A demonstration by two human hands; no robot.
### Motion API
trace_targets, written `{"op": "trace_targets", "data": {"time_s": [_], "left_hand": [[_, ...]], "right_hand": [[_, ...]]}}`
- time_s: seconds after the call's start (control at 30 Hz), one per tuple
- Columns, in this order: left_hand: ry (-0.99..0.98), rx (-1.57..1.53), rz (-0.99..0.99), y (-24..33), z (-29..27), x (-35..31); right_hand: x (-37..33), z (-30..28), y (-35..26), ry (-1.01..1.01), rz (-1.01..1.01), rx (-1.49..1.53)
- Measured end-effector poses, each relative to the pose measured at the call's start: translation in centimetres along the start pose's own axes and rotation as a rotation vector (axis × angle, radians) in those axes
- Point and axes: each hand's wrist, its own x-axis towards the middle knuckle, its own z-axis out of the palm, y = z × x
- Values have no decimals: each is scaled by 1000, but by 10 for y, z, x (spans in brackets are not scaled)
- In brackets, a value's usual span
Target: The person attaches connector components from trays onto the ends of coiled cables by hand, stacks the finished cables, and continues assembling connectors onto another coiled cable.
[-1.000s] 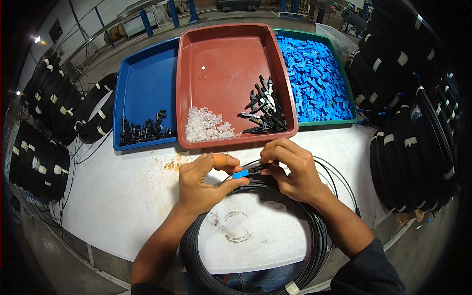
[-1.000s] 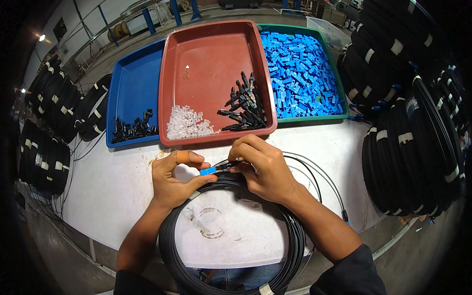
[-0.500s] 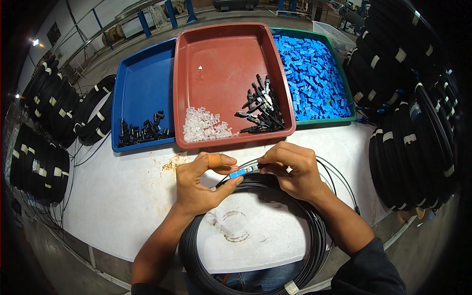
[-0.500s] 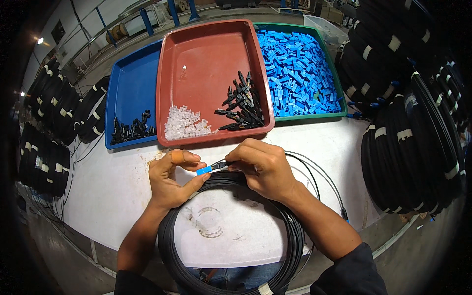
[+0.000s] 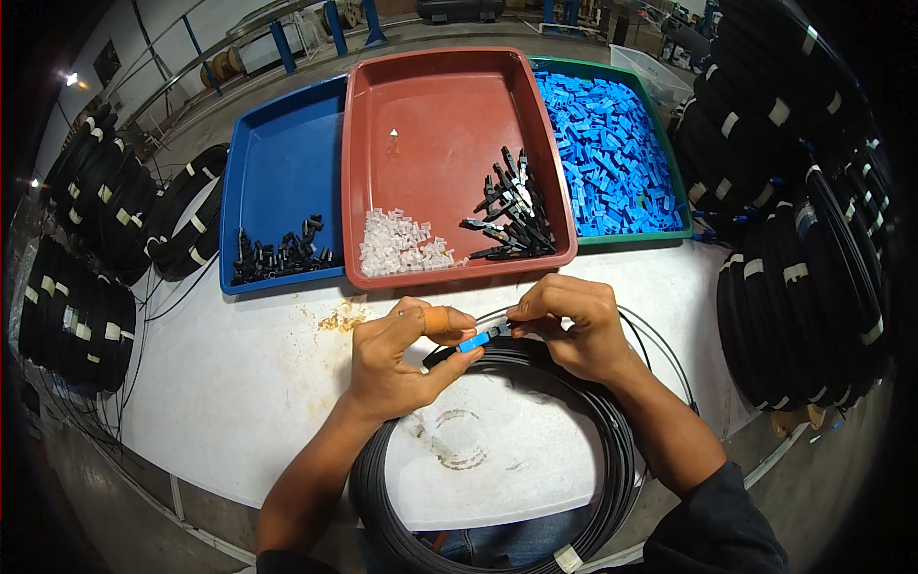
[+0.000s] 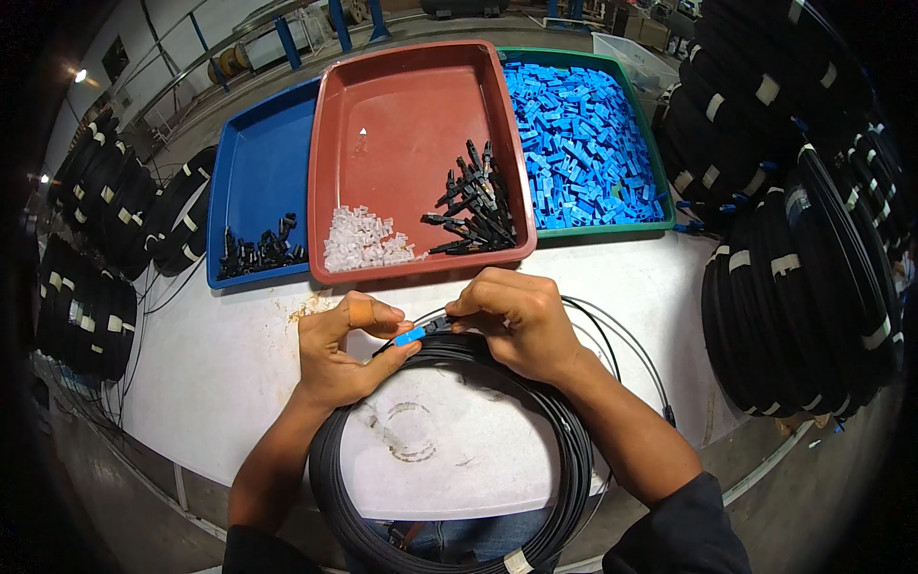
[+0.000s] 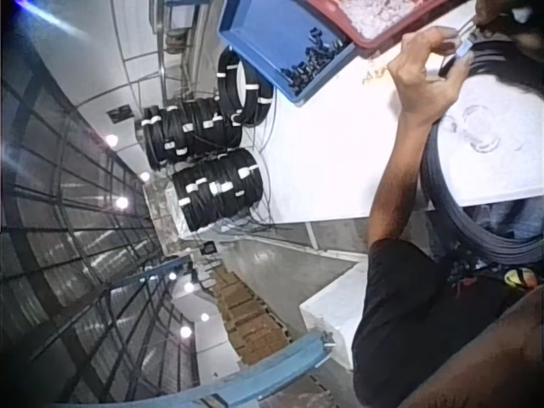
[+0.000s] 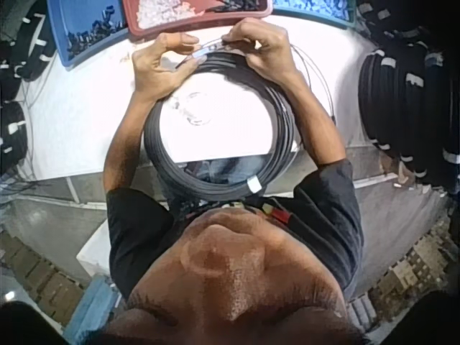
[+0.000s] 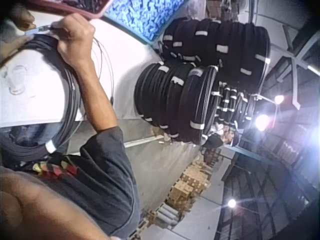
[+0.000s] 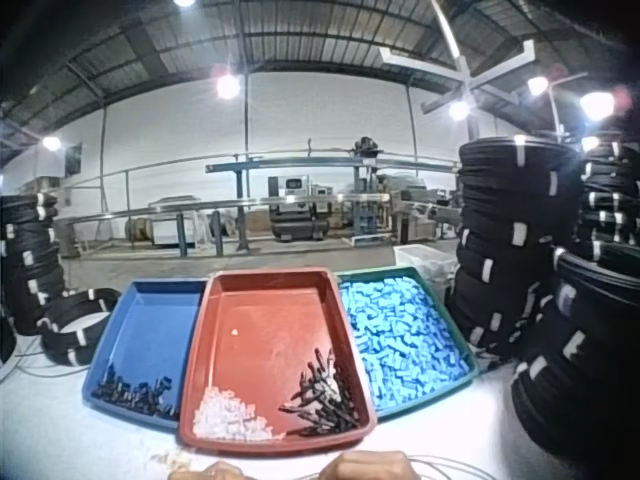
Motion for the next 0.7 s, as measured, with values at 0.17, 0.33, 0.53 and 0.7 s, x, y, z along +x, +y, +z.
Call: {"op": "trace_targets", "data": {"time_s": [0.17, 0.33, 0.53, 0.7], "left_hand": [[25, -27, -24, 1, 0, -2], [18, -4, 32, 2, 0, 1], [-25, 79, 138, 3, -3, 4], [-26, 80, 113, 5, -2, 4]], "right_hand": [[0, 2, 2, -19, -17, 35], [1, 1, -2, -20, 34, 31], [0, 1, -6, -45, 28, 9], [-3, 3, -8, -85, 3, -76]]}}
